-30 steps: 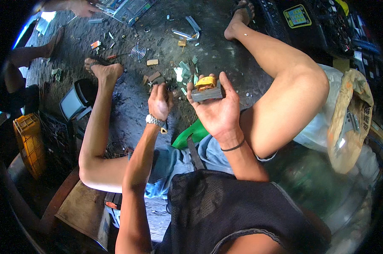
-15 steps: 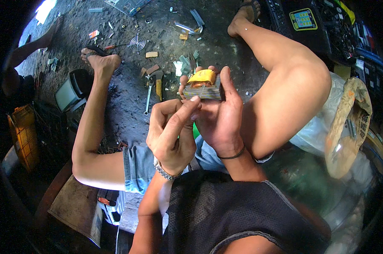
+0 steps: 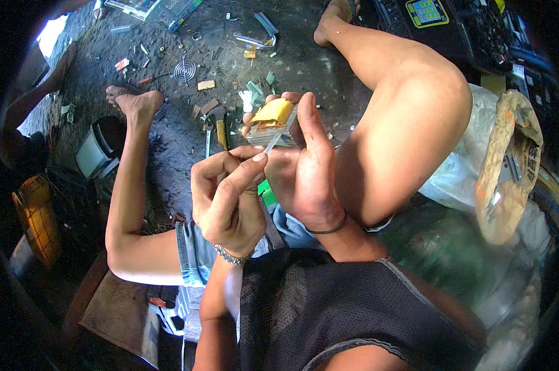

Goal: The person sits on the floor and uses a hammer and pliers to disassemble and manipulate a small yellow electronic component. They repeatedly strike the component with the hammer and use pliers to adjust or remove parts.

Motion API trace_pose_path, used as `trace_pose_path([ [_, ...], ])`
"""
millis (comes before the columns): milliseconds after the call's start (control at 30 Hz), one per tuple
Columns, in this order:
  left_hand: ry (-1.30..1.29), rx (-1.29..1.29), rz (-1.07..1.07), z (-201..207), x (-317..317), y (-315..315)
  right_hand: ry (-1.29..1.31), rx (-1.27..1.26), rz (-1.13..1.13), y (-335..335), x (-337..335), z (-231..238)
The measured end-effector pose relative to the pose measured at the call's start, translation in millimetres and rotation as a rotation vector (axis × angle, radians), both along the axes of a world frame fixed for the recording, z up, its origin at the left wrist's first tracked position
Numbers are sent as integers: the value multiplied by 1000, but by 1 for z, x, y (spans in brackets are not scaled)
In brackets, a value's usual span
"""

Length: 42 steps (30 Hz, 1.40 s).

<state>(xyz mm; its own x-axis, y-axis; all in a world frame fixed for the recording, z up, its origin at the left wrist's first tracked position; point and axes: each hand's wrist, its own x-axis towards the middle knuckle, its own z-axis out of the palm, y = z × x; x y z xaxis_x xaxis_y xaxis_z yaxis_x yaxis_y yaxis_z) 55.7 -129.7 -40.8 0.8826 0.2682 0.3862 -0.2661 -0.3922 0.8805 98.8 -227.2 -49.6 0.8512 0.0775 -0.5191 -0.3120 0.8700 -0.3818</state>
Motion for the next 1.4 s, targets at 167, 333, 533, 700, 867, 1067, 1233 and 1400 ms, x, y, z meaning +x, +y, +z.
trace_pose_path([
  [167, 1, -55, 2, -2, -4, 1, -24, -67, -16, 2, -2, -1],
  [333, -13, -86, 13, -8, -1, -1, -70, -167, -85, 5, -2, -6],
  [533, -38, -116, 14, -8, -4, 1, -212, -424, -59, -1, -3, 4],
  [700, -72, -196, 8, -12, -6, 0, -282, -459, -73, -1, -5, 13],
  [867, -74, -188, -18, -12, -7, -1, -320, -534, -73, -4, -6, 8],
  [1067, -86, -196, -10, -12, -8, -2, -379, -590, -58, -7, -8, 3],
  [1233, -70, -218, -19, -10, -9, -5, -388, -545, -73, -8, -7, 7],
  [1400, -45, -130, 21, -12, -8, -4, -418, -551, -73, -6, -8, 5],
])
